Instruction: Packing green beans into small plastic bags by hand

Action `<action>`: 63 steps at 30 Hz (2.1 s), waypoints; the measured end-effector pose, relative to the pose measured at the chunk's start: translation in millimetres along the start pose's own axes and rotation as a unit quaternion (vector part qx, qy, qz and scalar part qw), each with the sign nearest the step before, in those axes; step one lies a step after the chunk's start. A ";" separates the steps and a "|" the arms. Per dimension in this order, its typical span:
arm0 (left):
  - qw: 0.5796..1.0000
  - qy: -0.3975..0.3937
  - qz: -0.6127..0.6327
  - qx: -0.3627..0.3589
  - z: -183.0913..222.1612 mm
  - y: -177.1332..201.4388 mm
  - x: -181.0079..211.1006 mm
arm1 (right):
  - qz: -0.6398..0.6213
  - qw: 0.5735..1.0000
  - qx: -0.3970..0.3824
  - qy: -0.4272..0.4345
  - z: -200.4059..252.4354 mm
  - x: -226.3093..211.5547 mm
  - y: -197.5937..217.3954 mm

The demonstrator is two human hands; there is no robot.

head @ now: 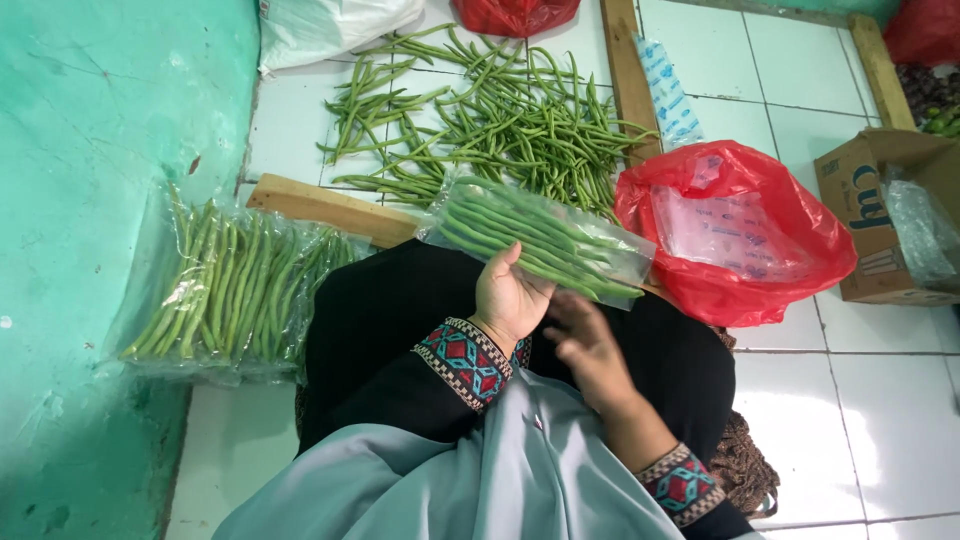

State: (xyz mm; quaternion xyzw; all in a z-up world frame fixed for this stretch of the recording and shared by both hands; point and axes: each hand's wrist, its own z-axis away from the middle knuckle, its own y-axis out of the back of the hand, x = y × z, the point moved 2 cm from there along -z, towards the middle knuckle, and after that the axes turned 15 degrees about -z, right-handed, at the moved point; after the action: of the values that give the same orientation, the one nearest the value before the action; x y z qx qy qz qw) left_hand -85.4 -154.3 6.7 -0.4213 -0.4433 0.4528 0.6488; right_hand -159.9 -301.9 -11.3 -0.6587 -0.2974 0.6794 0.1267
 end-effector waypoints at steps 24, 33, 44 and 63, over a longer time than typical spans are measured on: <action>0.772 0.116 -0.563 -0.271 56.3 90.9 -38.6 | -0.159 0.952 0.189 0.178 -71.0 -91.1 -7.1; 0.781 -0.153 -0.588 -0.145 59.0 19.8 49.1 | -0.146 0.976 0.132 0.096 -43.2 -102.7 -42.8; 0.763 0.057 -0.628 -0.142 62.1 40.1 6.6 | -0.139 0.982 0.130 0.015 -40.6 -23.8 3.2; 0.702 -0.043 -0.706 -0.083 50.0 49.1 6.6 | 0.169 0.984 0.049 -0.009 -31.3 -46.7 -18.9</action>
State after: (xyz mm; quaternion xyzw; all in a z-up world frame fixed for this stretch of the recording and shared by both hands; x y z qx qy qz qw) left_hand -142.4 -129.1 -26.0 -0.0172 -0.6743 -0.1582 0.7211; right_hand -129.1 -305.9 39.2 -0.6863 -0.1494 0.7107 0.0401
